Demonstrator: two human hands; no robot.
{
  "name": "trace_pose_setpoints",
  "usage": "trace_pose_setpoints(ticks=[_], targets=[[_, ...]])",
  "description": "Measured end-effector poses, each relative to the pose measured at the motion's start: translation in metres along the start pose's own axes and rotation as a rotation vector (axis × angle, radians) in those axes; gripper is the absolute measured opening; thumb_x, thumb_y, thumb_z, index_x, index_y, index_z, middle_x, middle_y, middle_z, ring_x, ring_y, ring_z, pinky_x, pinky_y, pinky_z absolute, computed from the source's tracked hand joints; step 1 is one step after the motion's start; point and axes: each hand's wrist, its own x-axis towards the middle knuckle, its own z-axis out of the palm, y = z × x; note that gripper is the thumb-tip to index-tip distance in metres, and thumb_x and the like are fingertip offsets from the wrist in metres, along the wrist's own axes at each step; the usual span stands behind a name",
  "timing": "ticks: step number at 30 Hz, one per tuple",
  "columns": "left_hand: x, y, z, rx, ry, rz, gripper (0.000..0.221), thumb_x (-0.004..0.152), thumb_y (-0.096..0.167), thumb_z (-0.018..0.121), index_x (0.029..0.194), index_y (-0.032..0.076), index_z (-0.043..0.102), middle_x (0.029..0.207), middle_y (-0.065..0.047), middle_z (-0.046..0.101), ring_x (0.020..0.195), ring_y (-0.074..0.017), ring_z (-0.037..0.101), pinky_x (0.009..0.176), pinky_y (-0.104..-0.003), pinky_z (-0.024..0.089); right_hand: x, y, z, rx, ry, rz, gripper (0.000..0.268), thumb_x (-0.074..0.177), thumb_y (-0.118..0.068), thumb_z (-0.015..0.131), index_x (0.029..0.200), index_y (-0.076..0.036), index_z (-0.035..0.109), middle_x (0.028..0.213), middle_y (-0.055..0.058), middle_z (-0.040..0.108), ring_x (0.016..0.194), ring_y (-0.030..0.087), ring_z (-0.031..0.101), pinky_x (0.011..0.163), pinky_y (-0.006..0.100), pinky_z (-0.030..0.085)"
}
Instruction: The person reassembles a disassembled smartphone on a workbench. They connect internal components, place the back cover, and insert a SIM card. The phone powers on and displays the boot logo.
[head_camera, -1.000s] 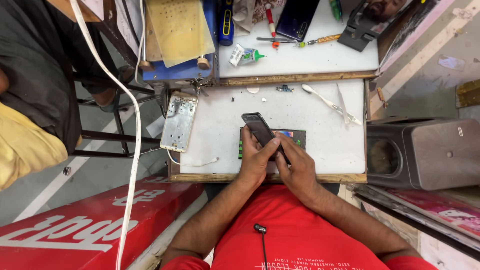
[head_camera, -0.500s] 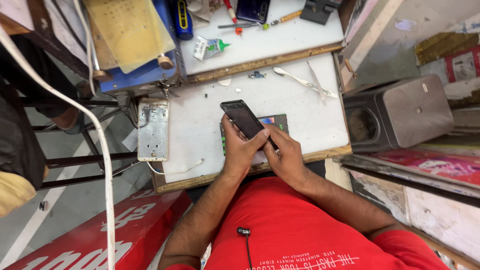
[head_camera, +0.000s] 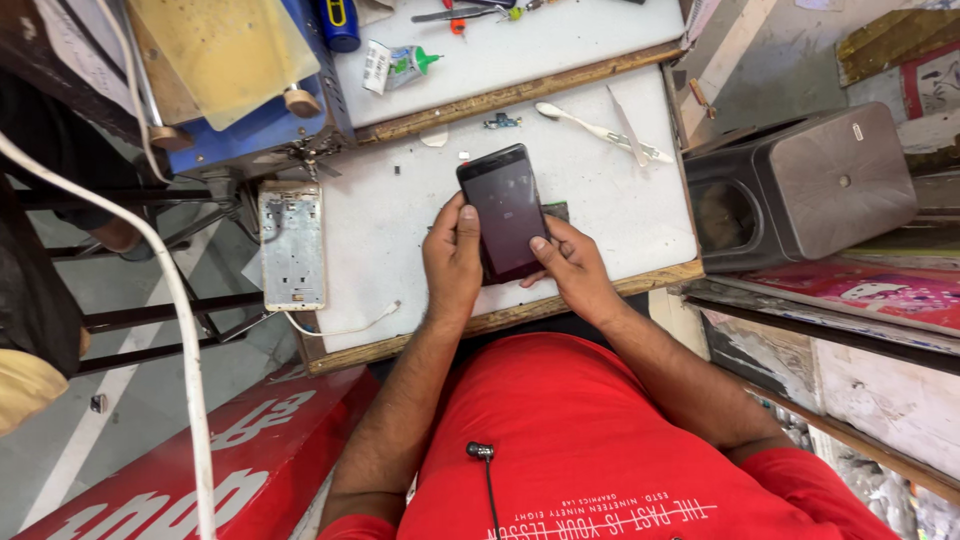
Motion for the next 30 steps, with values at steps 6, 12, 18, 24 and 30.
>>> trace_pose_setpoints(ticks=[6,12,18,24,30], targets=[[-0.002,-0.029,-0.001,-0.079,0.067,0.025,0.043,0.112,0.03,0.051,0.138,-0.003,0.062,0.116,-0.01,0.073,0.106,-0.0145,0.066,0.094,-0.028,0.055,0.004,0.004,-0.002,-0.007,-0.011,0.004,0.047,0.11,-0.014,0.05,0.153,0.002,0.044,0.119,0.015,0.068,0.097,0.016,0.071,0.077,0.032,0.067],[-0.004,-0.042,-0.005,-0.128,0.08,0.068,0.043,0.113,0.03,0.053,0.138,-0.004,0.061,0.121,-0.011,0.071,0.109,-0.0146,0.065,0.097,-0.028,0.053,0.003,0.001,0.0,-0.047,-0.038,-0.025,0.049,0.108,-0.012,0.049,0.153,0.002,0.036,0.126,0.013,0.066,0.102,0.016,0.07,0.075,0.031,0.066],[-0.007,-0.042,-0.006,-0.06,0.08,0.13,0.044,0.113,0.031,0.052,0.138,-0.004,0.061,0.12,-0.011,0.071,0.108,-0.0143,0.066,0.095,-0.027,0.054,0.003,-0.002,0.001,-0.06,-0.069,-0.042,0.048,0.109,-0.013,0.05,0.152,0.004,0.037,0.125,0.014,0.065,0.102,0.017,0.07,0.075,0.032,0.066],[-0.009,-0.043,-0.005,-0.031,0.083,0.1,0.043,0.113,0.03,0.052,0.138,-0.003,0.063,0.103,-0.007,0.073,0.092,-0.0104,0.066,0.081,-0.024,0.056,0.002,-0.001,-0.003,-0.133,-0.096,-0.06,0.051,0.111,-0.019,0.05,0.155,0.003,0.034,0.116,0.018,0.069,0.093,0.019,0.074,0.075,0.032,0.067],[-0.009,-0.047,-0.008,-0.079,0.07,0.115,0.043,0.113,0.028,0.051,0.14,-0.003,0.061,0.104,-0.008,0.075,0.092,-0.0104,0.069,0.081,-0.024,0.057,0.004,0.01,-0.004,-0.128,-0.105,-0.077,0.052,0.111,-0.02,0.05,0.153,0.006,0.034,0.117,0.021,0.069,0.092,0.022,0.075,0.073,0.033,0.067]])
